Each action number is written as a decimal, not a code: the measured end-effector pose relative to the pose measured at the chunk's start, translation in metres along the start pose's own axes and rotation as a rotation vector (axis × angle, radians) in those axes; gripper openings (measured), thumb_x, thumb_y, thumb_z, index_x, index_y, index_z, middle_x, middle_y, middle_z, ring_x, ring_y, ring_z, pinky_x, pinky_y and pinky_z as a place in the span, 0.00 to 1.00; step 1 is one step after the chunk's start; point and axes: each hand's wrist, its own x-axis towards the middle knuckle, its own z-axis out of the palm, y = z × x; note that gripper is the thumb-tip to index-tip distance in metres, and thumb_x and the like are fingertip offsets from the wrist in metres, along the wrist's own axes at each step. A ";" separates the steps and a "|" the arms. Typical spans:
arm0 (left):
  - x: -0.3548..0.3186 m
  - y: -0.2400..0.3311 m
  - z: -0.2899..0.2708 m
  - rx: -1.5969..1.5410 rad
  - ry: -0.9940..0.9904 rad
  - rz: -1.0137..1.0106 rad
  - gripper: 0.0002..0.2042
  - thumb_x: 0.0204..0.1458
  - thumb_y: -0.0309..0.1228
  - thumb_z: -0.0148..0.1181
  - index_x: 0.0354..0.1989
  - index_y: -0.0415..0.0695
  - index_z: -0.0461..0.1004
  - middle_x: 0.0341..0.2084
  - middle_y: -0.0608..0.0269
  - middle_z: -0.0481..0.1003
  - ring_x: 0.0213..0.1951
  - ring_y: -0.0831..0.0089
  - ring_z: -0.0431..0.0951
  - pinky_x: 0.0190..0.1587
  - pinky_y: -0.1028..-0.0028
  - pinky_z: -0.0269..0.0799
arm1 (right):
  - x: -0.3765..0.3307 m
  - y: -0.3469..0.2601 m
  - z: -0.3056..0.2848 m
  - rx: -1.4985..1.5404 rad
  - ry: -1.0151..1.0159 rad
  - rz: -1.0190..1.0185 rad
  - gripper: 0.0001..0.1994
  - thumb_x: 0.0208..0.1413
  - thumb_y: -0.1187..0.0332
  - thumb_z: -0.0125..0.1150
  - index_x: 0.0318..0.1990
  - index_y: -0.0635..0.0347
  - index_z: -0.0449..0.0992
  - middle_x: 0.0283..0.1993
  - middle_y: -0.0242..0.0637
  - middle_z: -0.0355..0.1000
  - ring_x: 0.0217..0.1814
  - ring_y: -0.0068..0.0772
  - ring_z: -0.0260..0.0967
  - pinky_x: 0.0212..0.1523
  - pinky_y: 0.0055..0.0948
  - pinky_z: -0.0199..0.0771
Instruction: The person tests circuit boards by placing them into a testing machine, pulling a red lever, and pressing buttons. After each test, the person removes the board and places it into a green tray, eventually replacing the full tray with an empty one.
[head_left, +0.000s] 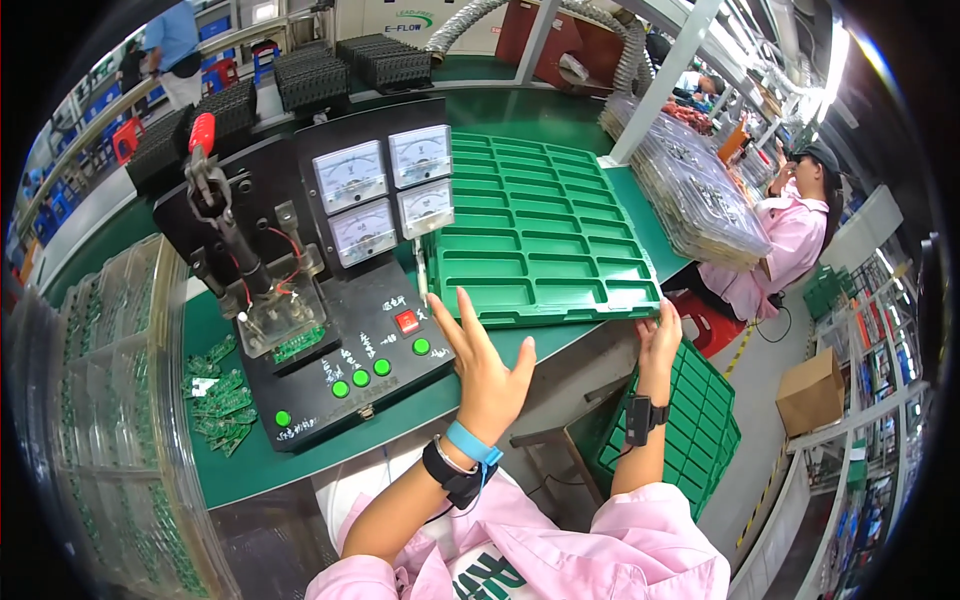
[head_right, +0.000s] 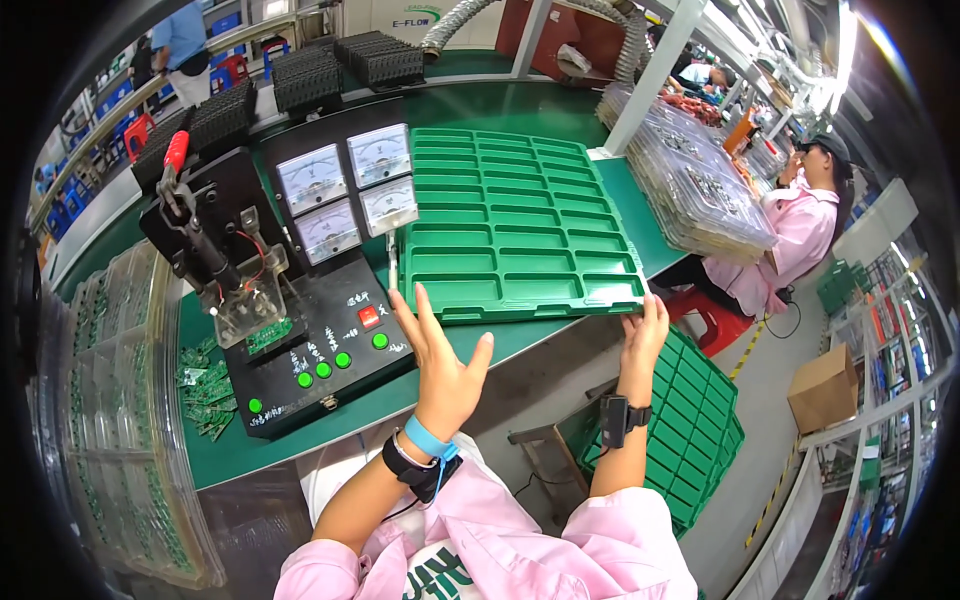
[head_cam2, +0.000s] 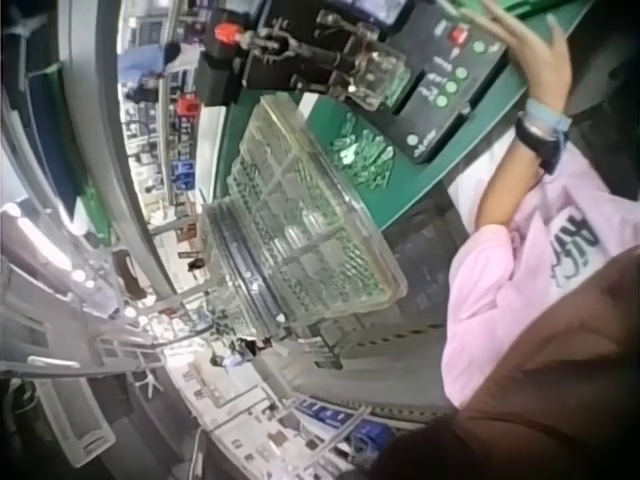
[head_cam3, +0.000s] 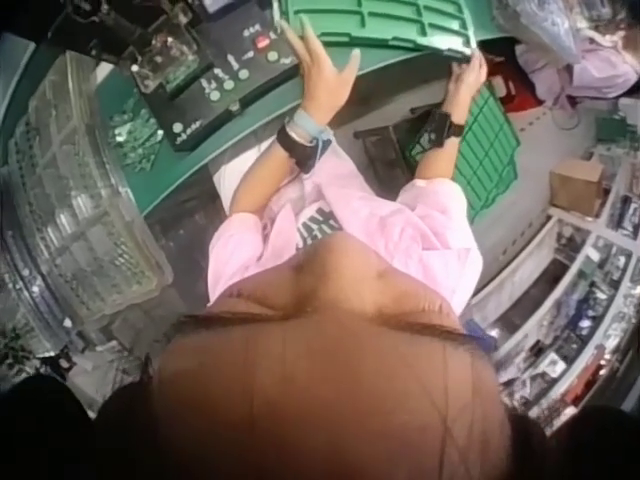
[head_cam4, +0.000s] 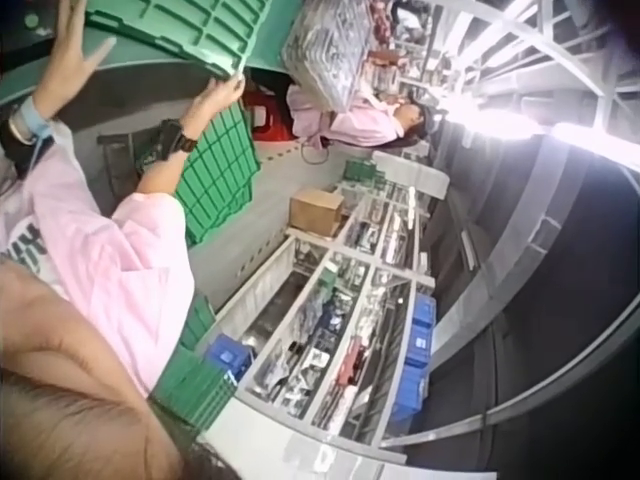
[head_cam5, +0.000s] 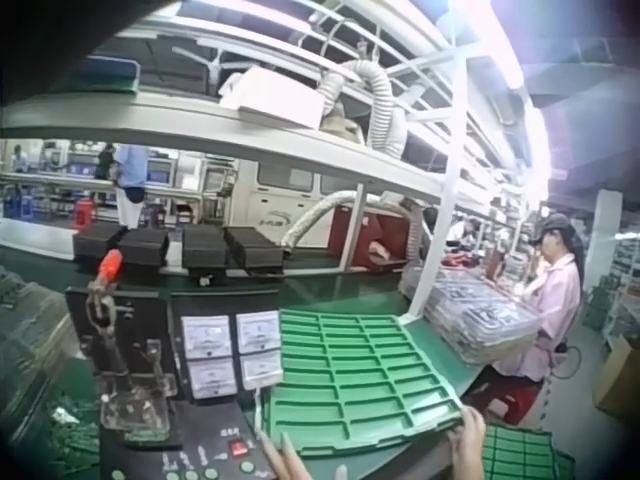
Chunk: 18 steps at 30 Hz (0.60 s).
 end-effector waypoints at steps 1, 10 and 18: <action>0.000 0.000 0.000 0.023 0.006 -0.013 0.46 0.50 0.31 0.63 0.71 0.35 0.37 0.70 0.36 0.28 0.72 0.42 0.32 0.70 0.55 0.36 | 0.004 0.000 -0.006 0.000 0.007 -0.003 0.18 0.58 0.68 0.62 0.54 0.62 0.68 0.50 0.41 0.71 0.52 0.35 0.70 0.53 0.39 0.70; -0.008 0.000 -0.004 -0.006 -0.067 -0.011 0.39 0.51 0.31 0.63 0.68 0.37 0.47 0.70 0.37 0.35 0.71 0.43 0.40 0.70 0.54 0.41 | -0.001 -0.018 -0.043 -0.161 0.005 -0.143 0.16 0.58 0.67 0.62 0.52 0.61 0.71 0.39 0.32 0.74 0.39 0.25 0.72 0.41 0.24 0.73; -0.017 -0.006 0.001 0.168 -0.172 0.002 0.38 0.52 0.33 0.63 0.68 0.37 0.48 0.68 0.35 0.42 0.70 0.42 0.42 0.70 0.54 0.43 | -0.001 -0.022 -0.047 -0.451 0.110 -0.333 0.14 0.60 0.62 0.62 0.48 0.63 0.75 0.32 0.25 0.69 0.30 0.15 0.60 0.30 0.16 0.58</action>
